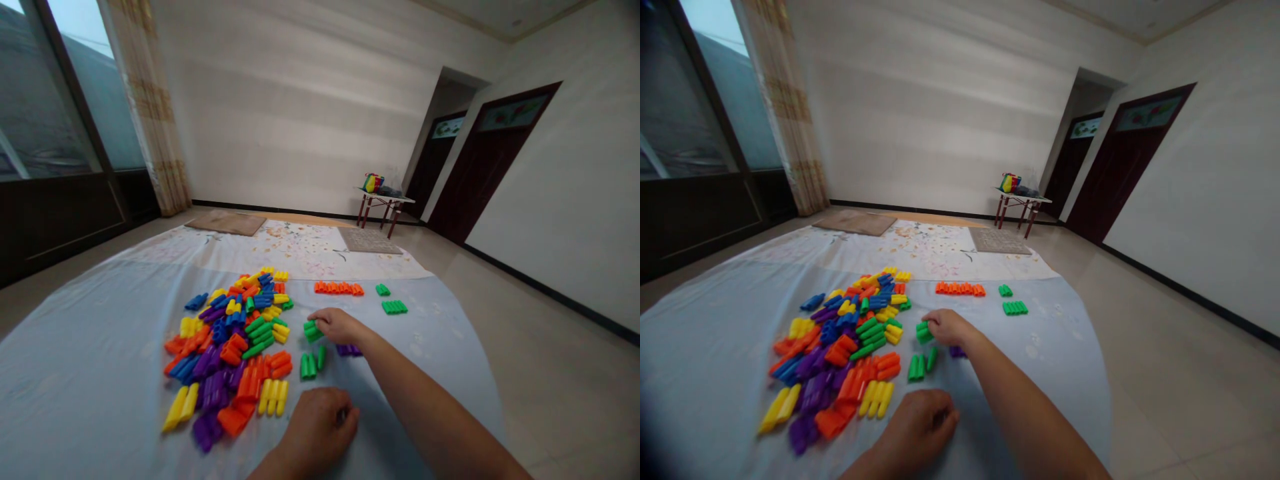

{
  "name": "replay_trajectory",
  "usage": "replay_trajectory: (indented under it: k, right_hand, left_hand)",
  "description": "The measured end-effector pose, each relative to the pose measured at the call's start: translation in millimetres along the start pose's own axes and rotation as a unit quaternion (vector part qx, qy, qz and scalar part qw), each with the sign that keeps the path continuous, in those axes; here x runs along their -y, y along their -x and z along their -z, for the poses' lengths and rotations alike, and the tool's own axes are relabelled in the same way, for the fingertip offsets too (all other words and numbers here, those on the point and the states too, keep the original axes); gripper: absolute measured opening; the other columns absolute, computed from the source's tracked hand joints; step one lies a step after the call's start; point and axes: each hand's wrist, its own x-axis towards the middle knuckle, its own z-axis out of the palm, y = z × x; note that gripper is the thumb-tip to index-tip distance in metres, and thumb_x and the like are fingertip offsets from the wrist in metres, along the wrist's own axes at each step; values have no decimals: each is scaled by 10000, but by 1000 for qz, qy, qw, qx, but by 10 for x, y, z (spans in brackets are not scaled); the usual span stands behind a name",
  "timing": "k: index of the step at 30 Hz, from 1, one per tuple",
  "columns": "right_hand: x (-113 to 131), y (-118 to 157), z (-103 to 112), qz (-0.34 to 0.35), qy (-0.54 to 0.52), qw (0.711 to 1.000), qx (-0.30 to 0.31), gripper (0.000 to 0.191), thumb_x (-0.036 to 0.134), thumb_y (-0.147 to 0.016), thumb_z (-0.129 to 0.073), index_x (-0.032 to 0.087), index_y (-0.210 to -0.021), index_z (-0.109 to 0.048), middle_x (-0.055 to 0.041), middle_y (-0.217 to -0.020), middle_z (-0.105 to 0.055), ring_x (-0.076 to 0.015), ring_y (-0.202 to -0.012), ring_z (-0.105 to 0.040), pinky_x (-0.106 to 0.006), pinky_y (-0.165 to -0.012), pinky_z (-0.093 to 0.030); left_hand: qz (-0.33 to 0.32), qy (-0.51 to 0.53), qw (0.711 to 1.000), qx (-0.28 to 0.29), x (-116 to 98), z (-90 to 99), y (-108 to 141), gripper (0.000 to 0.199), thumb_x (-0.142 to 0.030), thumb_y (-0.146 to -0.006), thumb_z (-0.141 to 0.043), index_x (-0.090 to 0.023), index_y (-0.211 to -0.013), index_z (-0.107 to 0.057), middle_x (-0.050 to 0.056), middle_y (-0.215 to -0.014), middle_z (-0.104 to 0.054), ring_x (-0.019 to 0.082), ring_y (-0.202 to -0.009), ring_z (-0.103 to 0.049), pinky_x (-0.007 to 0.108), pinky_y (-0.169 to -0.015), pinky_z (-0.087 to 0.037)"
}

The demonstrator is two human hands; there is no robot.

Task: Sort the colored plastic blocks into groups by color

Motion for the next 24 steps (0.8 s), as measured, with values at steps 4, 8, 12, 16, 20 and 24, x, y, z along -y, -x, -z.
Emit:
replay_trajectory:
  k: [4,8,12,16,20,24]
  right_hand:
    - [-82,-100,67,-40,60,997,12,336,147,-803,-459,179,-1084,-639,-75,-1027,-677,-190,-938,-609,-327,-835,-447]
    - [-95,-64,53,-43,103,987,-116,387,274,-809,-526,164,-1177,-570,-113,-1089,-622,-202,-996,-559,-347,-890,-404]
    - [-74,73,-2,-64,115,983,-128,479,456,-755,-591,157,-1130,-591,-122,-1053,-602,-221,-981,-549,-340,-864,-405]
    - [-23,128,-61,-83,153,981,-82,519,502,-690,-634,159,-1078,-615,-122,-999,-606,-247,-941,-558,-347,-813,-417]
    - [-36,99,-27,-44,172,983,-40,389,308,-715,-612,194,-1088,-613,-93,-1026,-608,-232,-965,-548,-343,-837,-397]
    - [-114,105,35,-39,151,986,-53,445,284,-707,-621,196,-1142,-585,-98,-1110,-589,-242,-1037,-516,-352,-873,-380]
  left_hand:
    - [1,-6,1000,-5,0,2,-2,243,-302,-786,-444,-178,-626,-578,-15,-585,-551,85,-548,-401,255,-544,-206]
    - [3,-5,1000,-4,7,0,-5,241,-290,-787,-437,-178,-627,-578,-16,-579,-546,81,-540,-394,251,-544,-210]
    - [0,-1,1000,-7,16,-5,-7,236,-291,-786,-442,-180,-625,-574,-20,-578,-546,80,-541,-398,252,-544,-210]
    - [7,1,1000,-3,29,-6,-12,238,-289,-788,-438,-179,-622,-569,-18,-587,-554,81,-546,-410,253,-543,-211]
    - [20,4,1000,8,22,7,-32,245,-296,-791,-426,-178,-634,-573,-10,-604,-567,86,-562,-434,247,-553,-231]
    - [41,-15,999,32,-24,51,-54,274,-303,-802,-394,-176,-626,-560,3,-620,-578,95,-579,-453,248,-565,-249]
